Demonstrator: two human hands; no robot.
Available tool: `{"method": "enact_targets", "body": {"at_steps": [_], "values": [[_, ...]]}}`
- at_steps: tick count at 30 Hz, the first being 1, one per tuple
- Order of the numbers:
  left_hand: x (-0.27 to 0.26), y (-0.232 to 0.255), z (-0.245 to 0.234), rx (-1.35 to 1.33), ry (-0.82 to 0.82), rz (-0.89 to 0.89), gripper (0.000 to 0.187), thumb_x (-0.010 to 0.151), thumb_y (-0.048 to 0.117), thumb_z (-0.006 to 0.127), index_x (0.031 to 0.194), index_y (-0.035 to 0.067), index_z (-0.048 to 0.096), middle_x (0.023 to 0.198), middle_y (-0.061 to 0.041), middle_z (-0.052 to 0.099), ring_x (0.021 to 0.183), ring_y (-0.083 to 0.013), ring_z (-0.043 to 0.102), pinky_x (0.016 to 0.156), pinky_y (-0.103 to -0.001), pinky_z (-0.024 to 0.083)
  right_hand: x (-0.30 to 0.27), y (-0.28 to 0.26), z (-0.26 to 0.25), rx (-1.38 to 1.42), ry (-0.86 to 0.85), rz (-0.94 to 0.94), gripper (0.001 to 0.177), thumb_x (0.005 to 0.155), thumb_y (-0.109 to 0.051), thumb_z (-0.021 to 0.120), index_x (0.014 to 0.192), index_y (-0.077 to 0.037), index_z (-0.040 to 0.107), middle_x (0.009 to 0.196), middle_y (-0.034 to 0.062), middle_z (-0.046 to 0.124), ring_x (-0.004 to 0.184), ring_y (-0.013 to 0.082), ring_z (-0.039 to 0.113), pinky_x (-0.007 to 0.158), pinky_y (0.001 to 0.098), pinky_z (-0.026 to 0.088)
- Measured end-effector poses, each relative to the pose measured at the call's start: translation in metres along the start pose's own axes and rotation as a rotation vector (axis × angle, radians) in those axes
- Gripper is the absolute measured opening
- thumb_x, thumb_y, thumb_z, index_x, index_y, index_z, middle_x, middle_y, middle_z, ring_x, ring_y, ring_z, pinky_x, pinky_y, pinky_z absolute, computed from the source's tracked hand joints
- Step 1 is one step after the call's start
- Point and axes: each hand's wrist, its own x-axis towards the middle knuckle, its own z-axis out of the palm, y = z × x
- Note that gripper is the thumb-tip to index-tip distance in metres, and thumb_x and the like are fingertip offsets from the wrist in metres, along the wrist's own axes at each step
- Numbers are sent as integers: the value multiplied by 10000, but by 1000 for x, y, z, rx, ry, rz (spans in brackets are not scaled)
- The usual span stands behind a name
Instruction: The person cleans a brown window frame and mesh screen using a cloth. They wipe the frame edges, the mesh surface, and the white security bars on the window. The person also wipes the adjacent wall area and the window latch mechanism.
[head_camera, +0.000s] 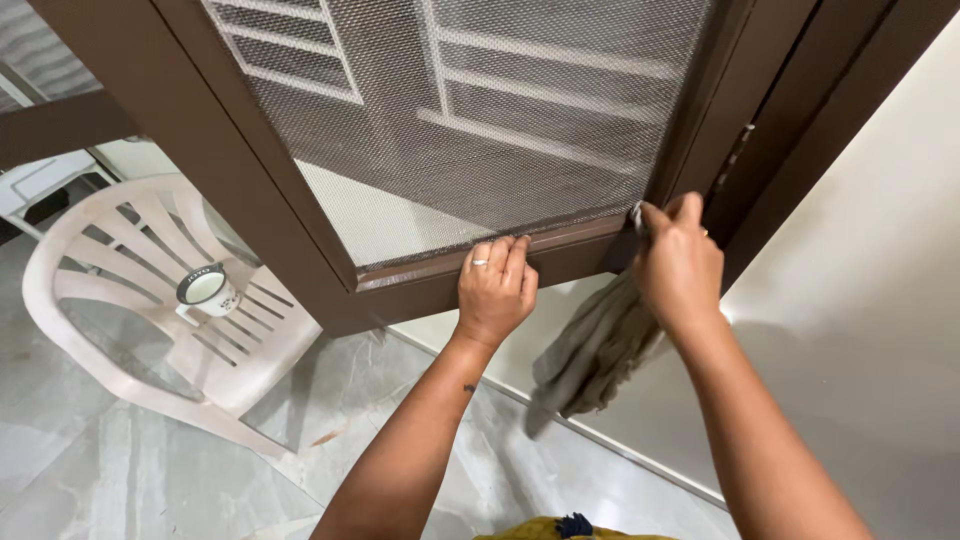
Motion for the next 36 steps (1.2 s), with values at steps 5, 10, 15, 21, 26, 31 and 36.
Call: {"method": "enact_targets", "body": {"at_steps": [5,10,15,21,26,31,36], "values": [[-1,0,0,-3,9,4,312,857,96,663,1150,-5,701,1085,-131,666,956,-292,608,894,-420,534,5,-8,1,-25,7,35,300,864,-53,677,1158,-42,736,1141,201,584,774,426,674,707,509,551],[-3,-3,2,-14,-8,27,323,859,103,670,1160,-9,701,1080,-131,659,948,-291,601,894,-419,531,29,-3,-8,-75,-11,6,148,904,-100,700,1027,-86,780,1095,181,580,750,400,677,679,512,552],[-5,-6,5,-27,14,43,337,857,105,669,1174,-7,695,1104,-127,649,990,-290,612,928,-419,531,11,-8,4,-200,78,-61,180,818,-96,711,993,-68,742,1082,180,570,765,363,682,625,480,555],[-7,-10,8,-29,15,53,339,856,105,676,1176,-8,693,1094,-125,651,982,-290,610,929,-423,530,0,1,15,-217,75,-82,376,852,-62,684,1226,-36,706,1119,184,574,748,362,681,603,471,548],[-11,-9,9,-48,9,56,348,850,103,678,1178,-12,695,1086,-129,656,969,-288,612,915,-423,530,4,8,3,-54,-139,45,393,796,-64,690,1186,-94,727,1136,185,577,840,446,664,763,530,537],[-8,-12,11,-48,26,63,352,848,113,678,1179,-6,694,1111,-131,665,988,-288,620,944,-425,535,14,-6,-32,248,255,-64,384,849,81,684,1201,-69,711,1194,172,555,1094,389,632,943,462,535],[-8,-12,13,-36,29,68,355,844,116,676,1177,-7,696,1105,-135,669,978,-291,619,946,-430,533,90,12,-66,318,747,-278,569,839,188,575,1364,-4,679,1273,197,421,1292,333,560,1167,405,512]]}}
